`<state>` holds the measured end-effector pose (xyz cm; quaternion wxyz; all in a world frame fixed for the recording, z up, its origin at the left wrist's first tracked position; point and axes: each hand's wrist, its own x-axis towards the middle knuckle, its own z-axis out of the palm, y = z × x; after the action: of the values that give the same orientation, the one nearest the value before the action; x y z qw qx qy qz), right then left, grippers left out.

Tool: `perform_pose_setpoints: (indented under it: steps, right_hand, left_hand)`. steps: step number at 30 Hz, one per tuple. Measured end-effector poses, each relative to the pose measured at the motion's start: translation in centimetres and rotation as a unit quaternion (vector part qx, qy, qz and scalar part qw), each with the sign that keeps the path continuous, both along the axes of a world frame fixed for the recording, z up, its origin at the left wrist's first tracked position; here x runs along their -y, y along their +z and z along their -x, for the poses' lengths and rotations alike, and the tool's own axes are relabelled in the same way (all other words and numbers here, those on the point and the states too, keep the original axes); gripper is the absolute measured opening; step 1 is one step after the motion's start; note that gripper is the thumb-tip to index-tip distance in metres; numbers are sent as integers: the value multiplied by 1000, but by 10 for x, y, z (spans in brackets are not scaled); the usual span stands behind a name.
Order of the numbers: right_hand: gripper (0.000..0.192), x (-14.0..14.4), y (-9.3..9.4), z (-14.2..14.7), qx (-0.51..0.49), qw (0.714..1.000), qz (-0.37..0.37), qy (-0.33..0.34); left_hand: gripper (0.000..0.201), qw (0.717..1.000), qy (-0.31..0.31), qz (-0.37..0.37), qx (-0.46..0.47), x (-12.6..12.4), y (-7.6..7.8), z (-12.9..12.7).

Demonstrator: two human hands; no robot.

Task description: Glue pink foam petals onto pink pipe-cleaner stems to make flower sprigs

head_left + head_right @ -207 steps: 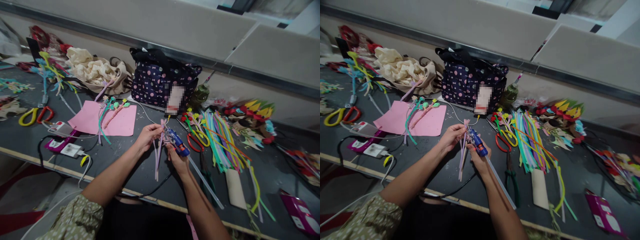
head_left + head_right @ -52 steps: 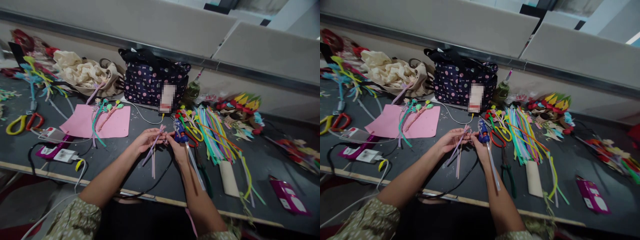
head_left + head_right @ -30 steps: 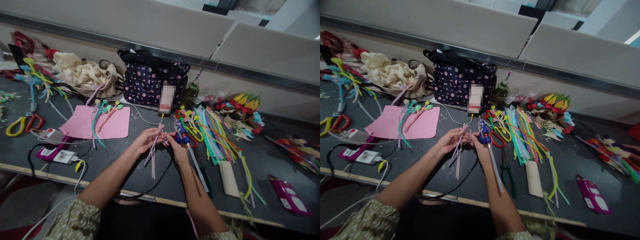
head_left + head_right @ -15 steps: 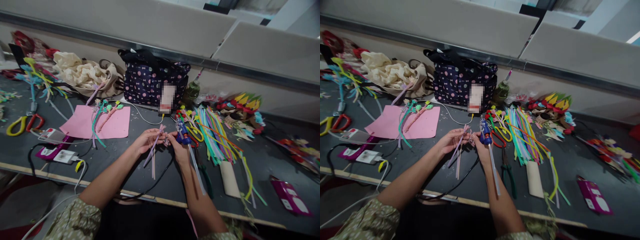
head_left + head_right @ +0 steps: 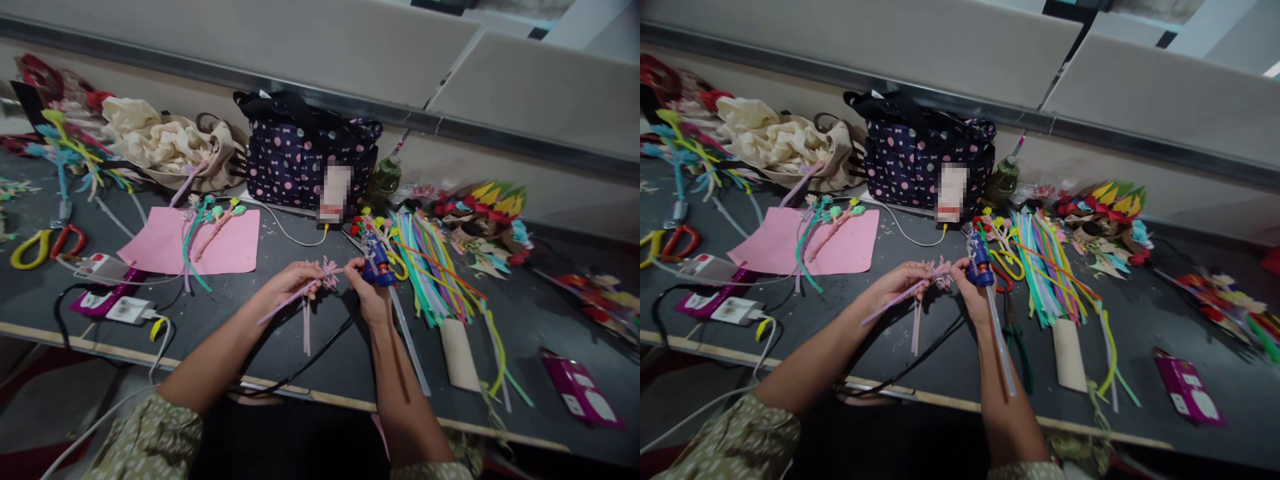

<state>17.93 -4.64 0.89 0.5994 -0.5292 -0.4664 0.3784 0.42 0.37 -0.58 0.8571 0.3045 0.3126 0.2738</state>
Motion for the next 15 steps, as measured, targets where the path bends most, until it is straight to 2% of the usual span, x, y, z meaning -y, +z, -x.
perform_pose_setpoints:
  steps: [8,15]
  right_hand:
    - [25,-1,-3,-5,18,999,26,37]
    - [23,-2,-5,-8,26,997,21,65]
  left_hand:
    - [12,1000,-20,-14,4,-1,-5,2]
    - [5,1000,-24,-19,-4,0,-5,2]
